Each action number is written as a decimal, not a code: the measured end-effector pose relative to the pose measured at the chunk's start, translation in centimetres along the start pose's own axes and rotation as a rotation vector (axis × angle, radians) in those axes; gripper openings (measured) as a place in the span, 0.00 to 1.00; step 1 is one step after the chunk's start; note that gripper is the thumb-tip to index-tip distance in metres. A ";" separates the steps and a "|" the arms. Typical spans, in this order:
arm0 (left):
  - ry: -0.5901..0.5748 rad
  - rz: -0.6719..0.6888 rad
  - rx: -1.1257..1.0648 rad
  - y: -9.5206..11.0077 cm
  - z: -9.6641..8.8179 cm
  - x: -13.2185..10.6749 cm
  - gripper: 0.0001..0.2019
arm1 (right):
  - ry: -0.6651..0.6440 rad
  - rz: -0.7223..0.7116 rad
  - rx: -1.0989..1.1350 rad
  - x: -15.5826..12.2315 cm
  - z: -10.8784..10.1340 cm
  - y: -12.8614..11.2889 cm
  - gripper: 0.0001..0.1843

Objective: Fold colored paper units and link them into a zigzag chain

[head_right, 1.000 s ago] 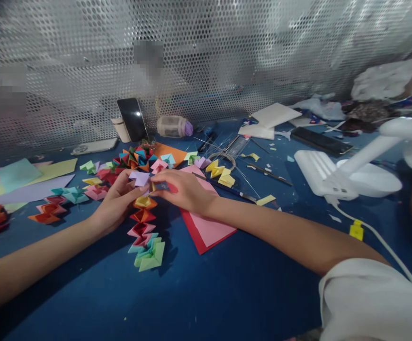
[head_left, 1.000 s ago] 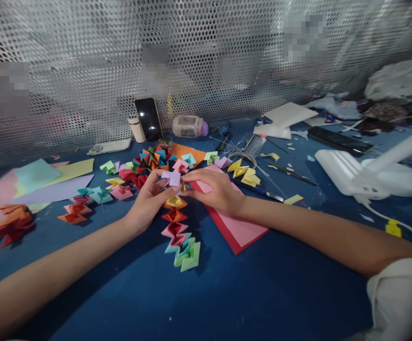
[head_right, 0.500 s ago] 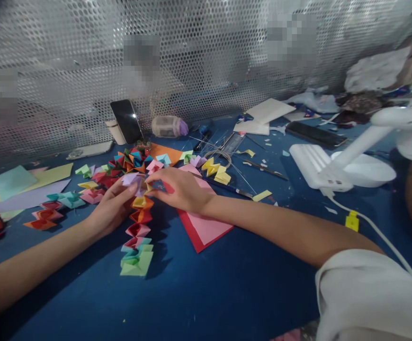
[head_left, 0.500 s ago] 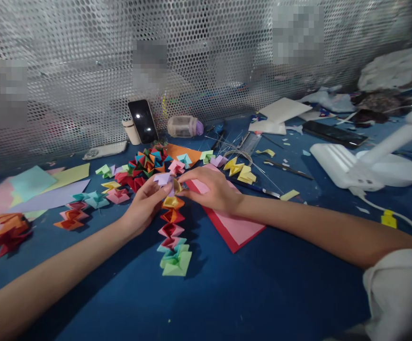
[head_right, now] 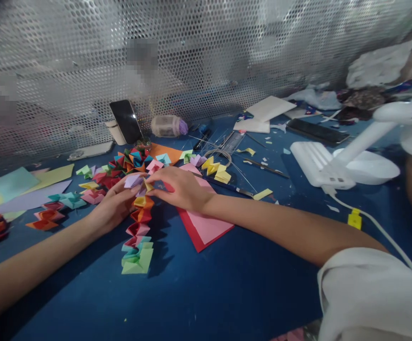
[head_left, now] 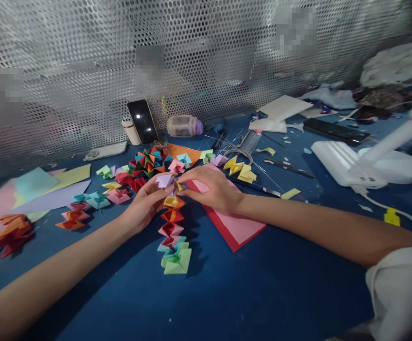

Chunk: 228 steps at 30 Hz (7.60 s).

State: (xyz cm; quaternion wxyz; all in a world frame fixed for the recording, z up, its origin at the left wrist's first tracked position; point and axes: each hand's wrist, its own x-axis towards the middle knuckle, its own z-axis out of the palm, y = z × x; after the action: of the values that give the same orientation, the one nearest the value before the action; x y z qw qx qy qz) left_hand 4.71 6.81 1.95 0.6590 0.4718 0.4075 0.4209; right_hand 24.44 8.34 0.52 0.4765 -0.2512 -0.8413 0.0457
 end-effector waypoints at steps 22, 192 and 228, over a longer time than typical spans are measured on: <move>0.036 -0.119 -0.086 0.9 0.0 0.7 0.14 | 0.022 0.401 0.275 0.6 0.6 0.3 0.11; -0.057 0.011 -0.059 -1.6 -0.3 0.7 0.11 | -0.538 -0.170 0.059 3.7 -3.1 0.4 0.25; -0.107 -0.037 0.003 -0.6 0.0 0.6 0.21 | -0.486 -0.126 -0.105 3.6 -2.5 0.9 0.13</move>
State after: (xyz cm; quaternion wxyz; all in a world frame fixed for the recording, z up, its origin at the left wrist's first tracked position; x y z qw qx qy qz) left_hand 4.99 7.23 1.28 0.6869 0.4868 0.3809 0.3821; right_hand 25.34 10.39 4.34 0.2484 -0.2044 -0.9463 0.0312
